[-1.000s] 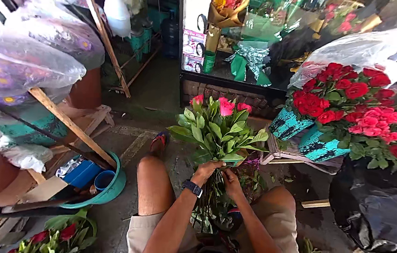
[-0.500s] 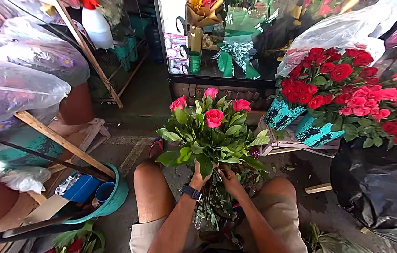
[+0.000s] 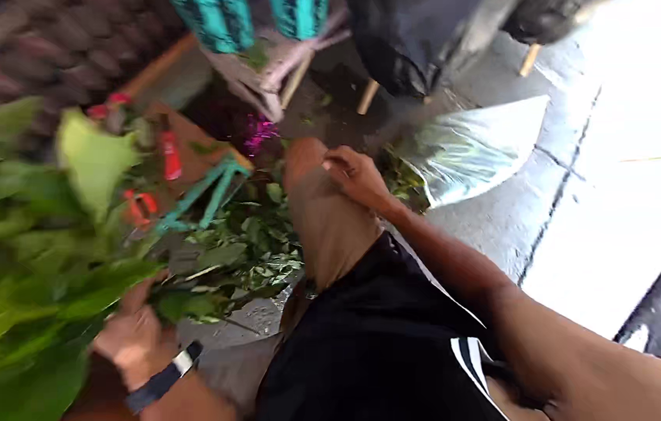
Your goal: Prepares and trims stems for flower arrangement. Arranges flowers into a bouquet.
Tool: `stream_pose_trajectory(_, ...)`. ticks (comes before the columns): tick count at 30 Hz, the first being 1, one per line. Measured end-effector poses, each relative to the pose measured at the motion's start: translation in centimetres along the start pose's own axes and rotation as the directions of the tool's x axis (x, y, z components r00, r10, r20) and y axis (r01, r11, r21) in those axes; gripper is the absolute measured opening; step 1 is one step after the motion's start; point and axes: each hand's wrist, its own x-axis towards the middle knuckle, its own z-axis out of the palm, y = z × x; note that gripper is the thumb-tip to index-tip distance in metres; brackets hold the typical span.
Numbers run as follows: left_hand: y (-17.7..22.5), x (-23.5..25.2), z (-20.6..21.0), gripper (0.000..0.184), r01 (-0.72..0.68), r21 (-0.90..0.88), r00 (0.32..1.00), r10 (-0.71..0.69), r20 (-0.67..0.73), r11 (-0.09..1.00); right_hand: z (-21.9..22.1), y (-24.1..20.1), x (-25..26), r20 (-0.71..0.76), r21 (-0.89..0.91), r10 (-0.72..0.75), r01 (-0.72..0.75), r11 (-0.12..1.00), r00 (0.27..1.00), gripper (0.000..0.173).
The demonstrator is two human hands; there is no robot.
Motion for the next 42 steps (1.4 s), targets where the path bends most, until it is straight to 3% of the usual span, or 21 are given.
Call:
stream_pose_trajectory(2, -0.7, 0.4, -0.3, 0.010, -0.047, -0.092, 0.998, 0.051, 0.040, 0.995, -4.2, 8.8, -2.7, -0.105, -0.048, 0.343, -0.349, 0.936, 0.933, 0.037)
stream_pose_trajectory(4, -0.8, 0.6, -0.4, 0.012, -0.027, -0.094, 0.996, 0.034, 0.082, 0.995, -7.5, 16.7, -6.5, -0.212, 0.033, 0.641, -0.651, 0.759, 0.737, 0.042)
stream_pose_trajectory(6, -0.8, 1.0, -0.4, 0.018, -0.002, -0.079, 0.994, 0.010, 0.110, 0.997, -8.8, 22.2, -10.1, -0.318, 0.108, 0.785, -0.802, 0.587, 0.532, 0.042)
stream_pose_trajectory(8, -0.6, 1.4, -0.2, 0.020, -0.005, -0.049, 0.994, 0.011, 0.111, 0.999, -7.9, 25.4, -12.1, -0.328, 0.197, 0.845, -0.844, 0.499, 0.423, 0.042)
stream_pose_trajectory(11, -0.4, 1.6, 0.1, 0.018, -0.015, -0.025, 0.992, 0.018, 0.122, 1.000, -4.1, 27.9, -11.9, -0.216, 0.286, 0.893, -0.849, 0.444, 0.394, 0.039)
stream_pose_trajectory(15, -1.2, 2.3, 0.7, 0.017, 0.038, -0.033, 0.989, -0.033, 0.143, 0.999, 1.6, 29.1, -8.9, -0.027, 0.313, 0.968, -0.917, 0.246, 0.250, 0.047)
stream_pose_trajectory(17, -1.2, 2.4, 1.2, 0.016, 0.065, -0.033, 0.986, -0.059, 0.158, 0.997, 3.0, 28.5, -7.6, -0.079, 0.327, 0.983, -0.927, 0.183, 0.166, 0.046)
stream_pose_trajectory(20, -0.7, 2.2, 1.8, 0.016, 0.061, -0.022, 0.989, -0.058, 0.135, 0.998, 3.5, 26.4, -7.5, -0.175, 0.344, 0.976, -0.920, 0.185, 0.131, 0.047)
stream_pose_trajectory(23, -0.2, 1.7, 2.4, 0.017, 0.086, -0.048, 0.989, -0.080, 0.120, 0.995, 3.5, 26.7, -9.4, -0.112, 0.646, 0.989, -0.750, 0.144, 0.093, 0.047)
stream_pose_trajectory(24, -0.3, 1.7, 2.3, 0.016, 0.091, -0.047, 0.989, -0.085, 0.119, 0.995, 3.0, 26.9, -9.9, -0.053, 0.790, 0.993, -0.604, 0.105, 0.104, 0.039)
stream_pose_trajectory(26, -0.8, 2.2, 1.8, 0.015, 0.096, -0.040, 0.989, -0.091, 0.116, 0.995, 1.0, 27.5, -9.7, 0.029, 0.963, 0.981, -0.268, 0.025, 0.194, 0.015)
stream_pose_trajectory(27, -1.0, 2.4, 1.7, 0.015, 0.096, -0.032, 0.989, -0.092, 0.112, 0.995, -0.5, 28.0, -9.0, 0.041, 0.990, 0.971, -0.143, -0.007, 0.237, 0.017)
stream_pose_trajectory(29, -0.8, 2.5, 1.6, 0.014, 0.100, -0.020, 0.989, -0.097, 0.113, 0.995, -2.9, 28.1, -7.2, 0.005, 0.999, 0.978, -0.043, 0.004, 0.208, 0.036)
stream_pose_trajectory(31, -1.0, 3.2, 1.3, 0.014, 0.095, -0.034, 0.988, -0.090, 0.124, 0.995, -3.9, 25.1, -4.3, 0.019, 0.999, 0.992, 0.034, -0.023, 0.128, 0.025)
stream_pose_trajectory(32, -1.2, 3.6, 1.3, 0.014, 0.093, -0.051, 0.988, -0.086, 0.127, 0.994, -4.3, 21.5, -2.7, 0.072, 0.992, 0.982, 0.090, -0.089, 0.177, 0.021)
stream_pose_trajectory(33, -1.5, 4.0, 1.3, 0.014, 0.090, -0.067, 0.989, -0.081, 0.125, 0.994, -4.5, 16.7, -1.3, 0.133, 0.977, 0.946, 0.119, -0.175, 0.297, 0.021)
stream_pose_trajectory(35, -1.5, 4.2, 1.3, 0.013, 0.093, -0.080, 0.991, -0.084, 0.108, 0.992, -4.2, 5.1, -0.2, 0.244, 0.950, 0.759, 0.010, -0.313, 0.603, 0.021)
stream_pose_trajectory(36, -1.1, 4.1, 1.3, 0.012, 0.098, -0.075, 0.992, -0.091, 0.089, 0.992, -3.6, -0.4, -0.3, 0.289, 0.940, 0.644, -0.084, -0.330, 0.708, 0.023)
stream_pose_trajectory(39, -0.3, 3.7, 0.9, 0.013, 0.091, -0.040, 0.996, -0.090, 0.016, 0.995, -1.2, -11.3, -0.2, 0.367, 0.922, 0.379, -0.277, -0.270, 0.850, 0.027)
stream_pose_trajectory(42, -0.6, 3.6, -0.2, 0.018, 0.093, -0.063, 0.993, -0.097, -0.072, 0.994, 3.6, -13.4, 1.8, 0.323, 0.946, 0.200, -0.309, -0.101, 0.925, 0.025)
